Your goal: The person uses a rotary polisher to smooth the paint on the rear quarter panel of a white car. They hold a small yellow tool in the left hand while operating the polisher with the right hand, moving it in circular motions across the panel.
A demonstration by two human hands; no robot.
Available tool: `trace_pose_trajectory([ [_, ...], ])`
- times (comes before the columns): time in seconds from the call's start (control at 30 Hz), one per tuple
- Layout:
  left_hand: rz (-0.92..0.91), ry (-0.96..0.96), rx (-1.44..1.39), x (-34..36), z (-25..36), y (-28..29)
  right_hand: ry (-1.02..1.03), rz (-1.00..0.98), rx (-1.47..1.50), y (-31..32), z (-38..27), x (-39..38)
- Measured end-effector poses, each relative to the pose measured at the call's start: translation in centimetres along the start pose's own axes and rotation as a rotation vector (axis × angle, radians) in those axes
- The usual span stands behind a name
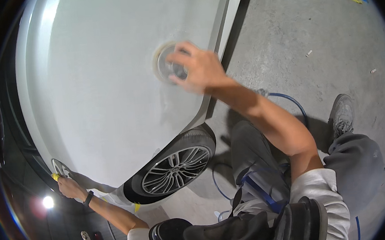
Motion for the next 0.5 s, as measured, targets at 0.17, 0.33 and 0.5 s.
trace_pose_trajectory([
  [0.17,0.017,-0.006,-0.005,-0.2,0.0,0.2,0.088,0.158,-0.035,0.9,2.0,2.7],
  [0.33,0.034,0.023,-0.018,-0.3,0.2,0.2,0.015,0.215,-0.172,3.8,6.0,7.1],
  [0.5,0.019,-0.043,0.034,-0.2,0.3,0.1,0.071,0.055,-0.024,0.1,1.8,0.7],
])
Point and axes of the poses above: each hand's wrist, its own x-axis towards the middle knuckle, its own y-axis out of the back of the hand, z = x × y, the point moved 2 cm from there along x, towards the middle knuckle, and after that the axes turned 3 degrees about x, right-handed, at the moved point
